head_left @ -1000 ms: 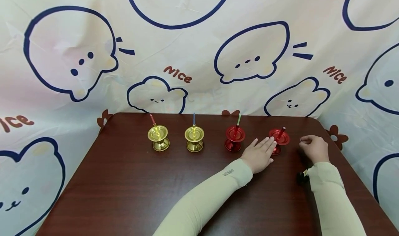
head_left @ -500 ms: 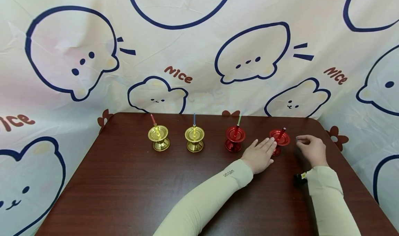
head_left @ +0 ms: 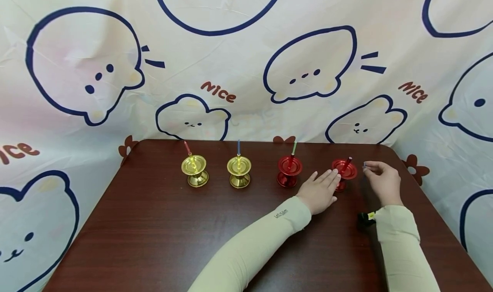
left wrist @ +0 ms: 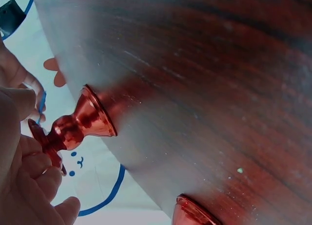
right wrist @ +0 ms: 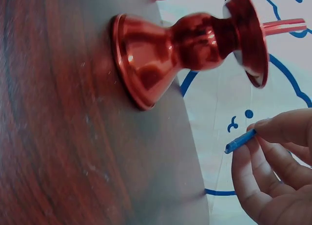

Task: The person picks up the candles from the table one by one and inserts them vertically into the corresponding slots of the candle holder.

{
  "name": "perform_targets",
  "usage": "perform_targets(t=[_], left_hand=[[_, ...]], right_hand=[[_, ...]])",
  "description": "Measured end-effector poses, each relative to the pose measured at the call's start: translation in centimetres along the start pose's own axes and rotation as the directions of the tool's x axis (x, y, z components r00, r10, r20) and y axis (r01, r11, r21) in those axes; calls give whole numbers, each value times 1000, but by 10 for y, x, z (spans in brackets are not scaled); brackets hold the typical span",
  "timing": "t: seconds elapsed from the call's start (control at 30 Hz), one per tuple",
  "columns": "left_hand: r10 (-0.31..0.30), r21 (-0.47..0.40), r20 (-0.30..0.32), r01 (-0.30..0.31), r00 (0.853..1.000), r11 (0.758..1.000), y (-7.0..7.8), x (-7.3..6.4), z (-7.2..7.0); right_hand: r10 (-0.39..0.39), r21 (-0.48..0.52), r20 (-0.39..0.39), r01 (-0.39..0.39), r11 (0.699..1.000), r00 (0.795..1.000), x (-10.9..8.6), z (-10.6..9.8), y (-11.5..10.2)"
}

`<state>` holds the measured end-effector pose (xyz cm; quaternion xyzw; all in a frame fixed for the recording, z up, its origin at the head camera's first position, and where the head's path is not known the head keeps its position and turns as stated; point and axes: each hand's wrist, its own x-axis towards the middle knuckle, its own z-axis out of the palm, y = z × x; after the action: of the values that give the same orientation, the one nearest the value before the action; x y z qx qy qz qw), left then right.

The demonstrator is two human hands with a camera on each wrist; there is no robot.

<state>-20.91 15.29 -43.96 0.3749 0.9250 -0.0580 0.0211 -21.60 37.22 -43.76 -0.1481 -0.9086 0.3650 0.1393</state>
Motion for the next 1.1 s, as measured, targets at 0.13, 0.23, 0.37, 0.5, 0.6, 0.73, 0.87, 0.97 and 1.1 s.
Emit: perform_targets(t=[0.13, 0.23, 0.37, 0.5, 0.6, 0.73, 0.87, 0.97, 1.1], left_hand=[[-2, -12, 1, 2, 1000, 1000, 0, 1, 2], [-4, -20, 6, 4, 1000, 1000, 0, 2, 2], [1, -19, 0, -1, 1000, 1000, 0, 1, 1], [7, -14, -13, -8, 1000, 1000, 0, 1, 2], [8, -18, -11, -8, 1000, 1000, 0, 2, 2], [5, -25, -3, -5, 1000, 1000, 0, 3, 3], [6, -27, -8, -7, 1000, 1000, -1, 3, 3], [9, -34, -7, -9, 1000, 999, -1, 2, 2], [9, -42, -4, -9, 1000, 999, -2, -1, 0]], right_hand=[[21, 29, -28, -20, 999, 999, -2, 1, -4], [22, 62, -60, -18, 998, 998, -3, 2, -5], [31, 119, -107, -18, 993, 994, -4, 4, -6], [56, 176, -139, -31, 984, 989, -5, 4, -11], [56, 216, -171, -18, 976, 984, -6, 5, -15], [31, 268, -223, 31, 963, 974, -7, 7, -19], [0, 303, -259, 81, 949, 966, -8, 8, -22], [-11, 319, -274, 102, 942, 962, -7, 9, -25], [-34, 333, -301, 139, 933, 953, -8, 10, -26]])
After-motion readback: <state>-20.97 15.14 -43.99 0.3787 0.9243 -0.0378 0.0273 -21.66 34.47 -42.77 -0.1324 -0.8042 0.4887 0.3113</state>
